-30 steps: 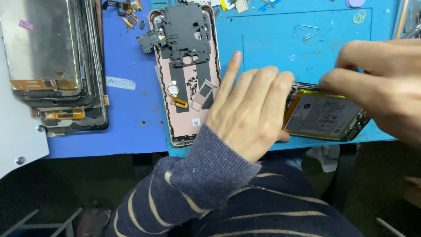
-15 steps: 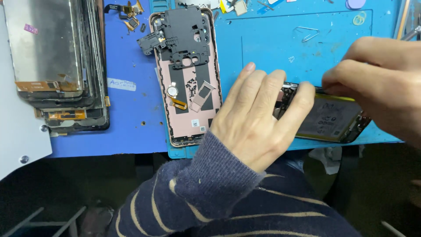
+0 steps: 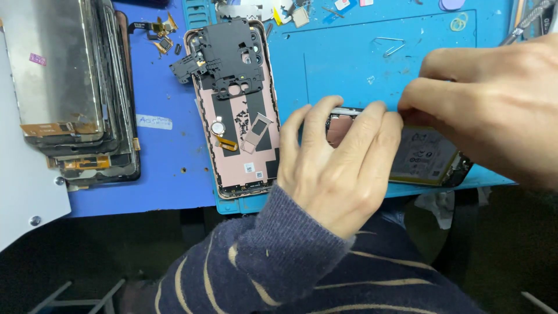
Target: Prying and adjusting internal components of a disassembled smartphone during a repair process.
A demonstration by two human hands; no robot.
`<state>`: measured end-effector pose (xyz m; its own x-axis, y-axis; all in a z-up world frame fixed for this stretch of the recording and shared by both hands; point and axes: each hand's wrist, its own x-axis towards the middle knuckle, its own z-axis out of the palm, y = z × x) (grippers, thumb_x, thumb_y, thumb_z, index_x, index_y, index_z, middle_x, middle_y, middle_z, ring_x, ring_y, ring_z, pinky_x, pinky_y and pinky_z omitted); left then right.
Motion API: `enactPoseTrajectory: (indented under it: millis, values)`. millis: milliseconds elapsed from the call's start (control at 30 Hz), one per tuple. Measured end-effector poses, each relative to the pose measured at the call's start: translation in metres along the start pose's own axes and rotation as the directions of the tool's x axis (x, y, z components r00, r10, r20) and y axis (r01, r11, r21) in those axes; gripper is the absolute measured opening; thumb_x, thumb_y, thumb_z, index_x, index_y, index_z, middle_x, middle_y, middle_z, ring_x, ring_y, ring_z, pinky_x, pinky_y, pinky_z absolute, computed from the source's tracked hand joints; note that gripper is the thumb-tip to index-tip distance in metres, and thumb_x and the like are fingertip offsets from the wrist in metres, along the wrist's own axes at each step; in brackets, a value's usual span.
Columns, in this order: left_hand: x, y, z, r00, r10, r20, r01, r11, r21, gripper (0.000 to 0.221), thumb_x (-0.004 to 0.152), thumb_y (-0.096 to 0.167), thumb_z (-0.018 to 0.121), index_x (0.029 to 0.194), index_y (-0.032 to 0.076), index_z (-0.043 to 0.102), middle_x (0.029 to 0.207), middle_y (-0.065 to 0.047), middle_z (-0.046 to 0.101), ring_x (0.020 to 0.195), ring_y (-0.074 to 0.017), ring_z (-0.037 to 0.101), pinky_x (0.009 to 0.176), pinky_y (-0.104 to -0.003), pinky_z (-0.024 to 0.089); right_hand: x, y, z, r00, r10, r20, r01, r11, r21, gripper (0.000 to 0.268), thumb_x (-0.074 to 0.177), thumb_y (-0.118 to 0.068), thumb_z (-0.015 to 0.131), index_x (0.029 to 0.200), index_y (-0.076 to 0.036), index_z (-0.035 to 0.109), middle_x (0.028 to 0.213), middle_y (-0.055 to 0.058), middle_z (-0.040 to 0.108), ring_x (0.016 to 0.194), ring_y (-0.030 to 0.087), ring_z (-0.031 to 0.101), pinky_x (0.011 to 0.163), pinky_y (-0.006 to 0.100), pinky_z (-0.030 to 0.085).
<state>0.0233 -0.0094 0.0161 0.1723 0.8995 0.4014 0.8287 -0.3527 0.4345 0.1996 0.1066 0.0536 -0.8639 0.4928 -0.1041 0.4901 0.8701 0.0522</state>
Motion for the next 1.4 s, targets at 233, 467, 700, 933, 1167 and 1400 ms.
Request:
enactPoseTrajectory:
  millis: [233,467,700,933,1167,1400]
  values:
    - [0.020,-0.002,0.003,0.998,-0.004,0.070,0.001,0.999,0.043,0.027,0.090,0.007,0.061,0.116,0.001,0.063,0.109,-0.008,0.057,0.100,-0.0269,0.055,0.085,-0.049,0.044,-0.016,0.010,0.009,0.999,0.043,-0.026,-0.039,0.988,0.147,0.019,0.078,-0.011,0.078,0.096,-0.007,0.076,0.085,0.008,0.069,0.069,0.023,0.071,0.057,0.036,0.056]
    - [0.027,0.001,0.008,0.978,-0.057,0.199,0.048,0.998,0.052,0.007,0.096,0.012,0.061,0.101,0.010,0.058,0.097,-0.004,0.052,0.095,-0.0213,0.054,0.085,-0.049,0.040,-0.014,-0.001,0.002,0.996,0.082,0.028,-0.086,0.984,0.155,0.023,0.075,-0.008,0.078,0.097,-0.014,0.080,0.090,0.006,0.071,0.065,0.021,0.070,0.055,0.035,0.055]
    - [0.019,0.007,0.011,0.991,-0.071,0.113,0.067,0.997,0.035,0.019,0.091,0.010,0.060,0.110,0.009,0.060,0.105,-0.003,0.053,0.102,-0.0193,0.055,0.095,-0.056,0.038,-0.024,-0.005,-0.004,0.971,0.140,0.196,-0.127,0.989,-0.077,0.039,0.071,-0.007,0.073,0.108,-0.020,0.077,0.102,-0.003,0.072,0.063,0.013,0.070,0.054,0.029,0.057]
    - [0.003,0.009,0.029,0.992,-0.106,0.062,0.103,0.994,0.046,0.016,0.101,0.011,0.061,0.117,0.013,0.059,0.113,0.000,0.051,0.109,-0.0176,0.054,0.106,-0.054,0.035,-0.024,-0.008,-0.011,0.996,-0.019,0.090,0.028,0.995,-0.097,0.030,0.074,-0.015,0.069,0.103,-0.014,0.073,0.096,0.001,0.067,0.060,0.016,0.067,0.047,0.031,0.052]
    - [0.004,0.011,0.032,0.994,-0.112,-0.009,0.112,0.993,0.039,0.014,0.097,0.012,0.058,0.111,0.013,0.060,0.109,-0.002,0.054,0.106,-0.0210,0.057,0.104,-0.056,0.036,-0.017,-0.003,-0.021,0.956,0.066,0.287,-0.034,0.993,-0.114,0.036,0.080,-0.018,0.061,0.114,-0.028,0.065,0.104,-0.004,0.058,0.073,0.011,0.071,0.058,0.030,0.058]
    - [0.005,0.002,0.040,0.992,-0.084,0.098,0.080,0.996,0.043,0.015,0.096,0.012,0.054,0.110,0.008,0.058,0.104,-0.005,0.055,0.105,-0.0236,0.057,0.100,-0.058,0.036,-0.013,0.015,0.003,0.890,0.069,0.451,-0.068,0.998,-0.018,0.042,0.078,-0.022,0.064,0.120,-0.020,0.057,0.110,0.002,0.051,0.077,0.021,0.073,0.067,0.036,0.064]
